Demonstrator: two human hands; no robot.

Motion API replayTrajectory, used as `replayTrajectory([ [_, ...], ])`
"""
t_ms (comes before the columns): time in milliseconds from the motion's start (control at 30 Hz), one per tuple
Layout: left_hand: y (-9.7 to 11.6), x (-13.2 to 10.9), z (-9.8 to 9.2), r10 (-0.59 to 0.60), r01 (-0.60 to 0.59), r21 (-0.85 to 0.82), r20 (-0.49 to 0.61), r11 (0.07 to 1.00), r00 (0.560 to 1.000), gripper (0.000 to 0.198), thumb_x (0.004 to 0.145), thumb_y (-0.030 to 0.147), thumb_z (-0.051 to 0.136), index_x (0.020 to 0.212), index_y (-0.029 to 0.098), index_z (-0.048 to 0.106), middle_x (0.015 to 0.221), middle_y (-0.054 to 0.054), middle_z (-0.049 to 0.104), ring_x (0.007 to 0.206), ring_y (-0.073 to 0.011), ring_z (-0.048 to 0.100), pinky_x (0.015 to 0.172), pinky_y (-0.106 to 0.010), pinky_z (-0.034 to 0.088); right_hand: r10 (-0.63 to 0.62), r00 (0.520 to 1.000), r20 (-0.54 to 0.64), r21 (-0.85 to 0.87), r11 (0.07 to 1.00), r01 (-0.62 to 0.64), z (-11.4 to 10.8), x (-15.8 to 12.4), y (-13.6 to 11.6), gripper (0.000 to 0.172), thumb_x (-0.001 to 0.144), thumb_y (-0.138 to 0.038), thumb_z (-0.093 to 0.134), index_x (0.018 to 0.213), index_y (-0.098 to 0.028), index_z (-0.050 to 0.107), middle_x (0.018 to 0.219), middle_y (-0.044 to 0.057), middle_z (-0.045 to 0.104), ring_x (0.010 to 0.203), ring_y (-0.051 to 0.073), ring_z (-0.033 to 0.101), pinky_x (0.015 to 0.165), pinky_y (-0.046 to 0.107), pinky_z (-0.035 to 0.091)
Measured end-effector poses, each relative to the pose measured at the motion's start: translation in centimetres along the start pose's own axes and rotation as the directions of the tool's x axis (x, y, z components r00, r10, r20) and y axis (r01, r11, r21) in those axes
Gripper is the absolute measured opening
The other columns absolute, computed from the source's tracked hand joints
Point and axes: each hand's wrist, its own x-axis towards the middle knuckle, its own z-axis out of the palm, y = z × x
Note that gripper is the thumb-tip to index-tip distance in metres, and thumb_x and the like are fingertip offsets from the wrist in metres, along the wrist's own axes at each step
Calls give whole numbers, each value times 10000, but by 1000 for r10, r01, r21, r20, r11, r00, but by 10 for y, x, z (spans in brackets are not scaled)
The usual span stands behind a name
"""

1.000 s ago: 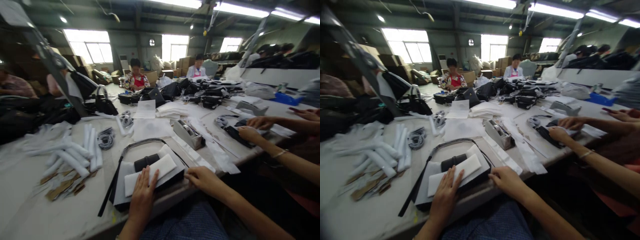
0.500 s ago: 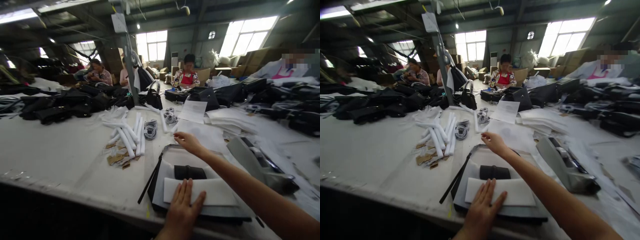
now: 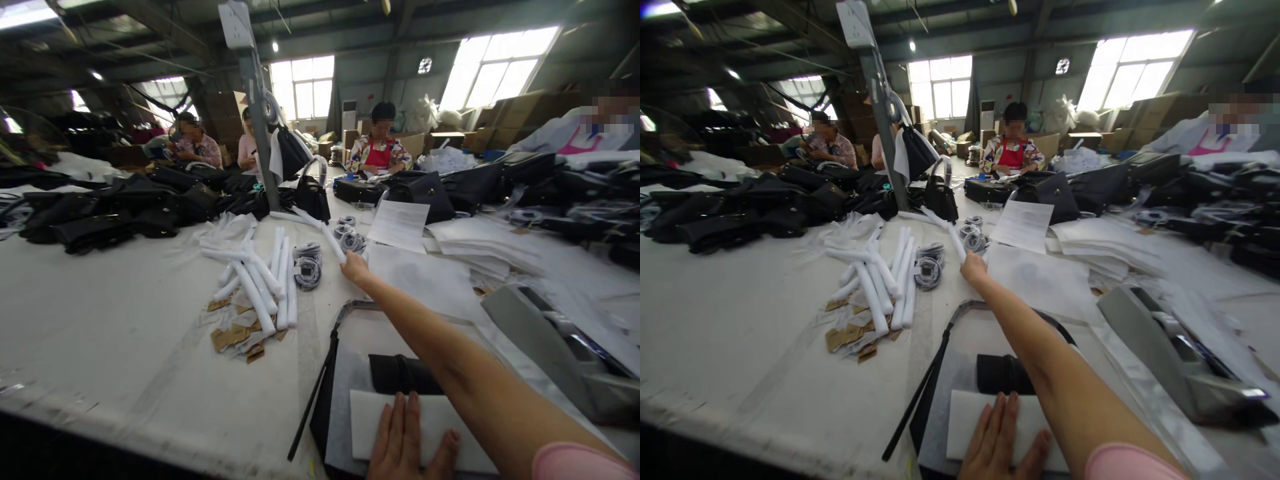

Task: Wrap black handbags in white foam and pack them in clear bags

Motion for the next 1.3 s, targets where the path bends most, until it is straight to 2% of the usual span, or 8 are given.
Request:
replayTrajectory([
  [167,-15,11,-22,140,-139,-17,181,990,974,592,920,319,611,1483,338,428,1489,-123,506,1318,-319,535,943,-440,587,-40,999,-15,143,989,42,-50,-47,31,370,956,-334,508,1247,-151,647,869,53,736,722,149,676,708,240,498],
  [333,-28,38,-49,277,-255,-109,417,961,866,630,962,222,512,1550,266,289,1515,-201,446,1356,-330,487,1012,-436,536,-102,994,-40,367,924,109,-119,-149,93,496,922,-480,529,1287,-166,647,796,30,704,666,143,639,576,233,489],
  [467,-31,55,-63,314,-282,-148,578,948,753,724,925,90,511,1568,253,220,1503,-214,459,1365,-336,471,1045,-460,510,-87,995,-50,519,849,101,-168,-242,165,558,817,-544,686,1244,-185,686,931,59,723,786,176,657,679,282,549],
  [667,-38,72,-66,372,-277,-251,679,928,632,698,907,68,503,1546,251,291,1540,-182,421,1369,-315,476,1082,-459,468,-32,999,43,368,930,14,-210,-365,253,447,771,-561,748,1085,-243,773,1177,88,703,1100,276,638,957,383,526],
  [767,-41,83,-69,382,-263,-280,729,923,568,721,868,61,558,1526,248,333,1540,-188,420,1372,-311,473,1096,-449,451,-27,996,82,304,953,1,-204,-406,272,401,819,-569,700,1062,-262,787,1154,89,706,1079,273,655,968,385,522],
  [900,-41,93,-72,370,-251,-274,744,928,556,671,885,132,599,1503,266,374,1511,-166,469,1341,-301,514,1069,-438,478,-50,999,-13,307,950,51,-170,-434,273,307,885,-503,645,1042,-284,792,1126,67,711,1059,246,668,984,377,517],
  [1133,-39,105,-77,355,-249,-262,789,933,501,659,897,201,627,1501,285,378,1502,-151,485,1316,-305,540,978,-415,543,39,939,-342,404,908,109,-91,-440,240,212,881,-357,669,1045,-269,772,1113,52,719,1078,242,665,1013,400,518],
  [1300,-39,112,-82,365,-251,-272,791,929,492,675,899,366,648,1505,271,369,1502,-173,478,1306,-313,548,968,-424,547,94,856,-509,399,906,138,-61,-431,202,182,899,-299,647,1054,-258,733,1103,58,723,1068,238,672,1010,403,528],
])
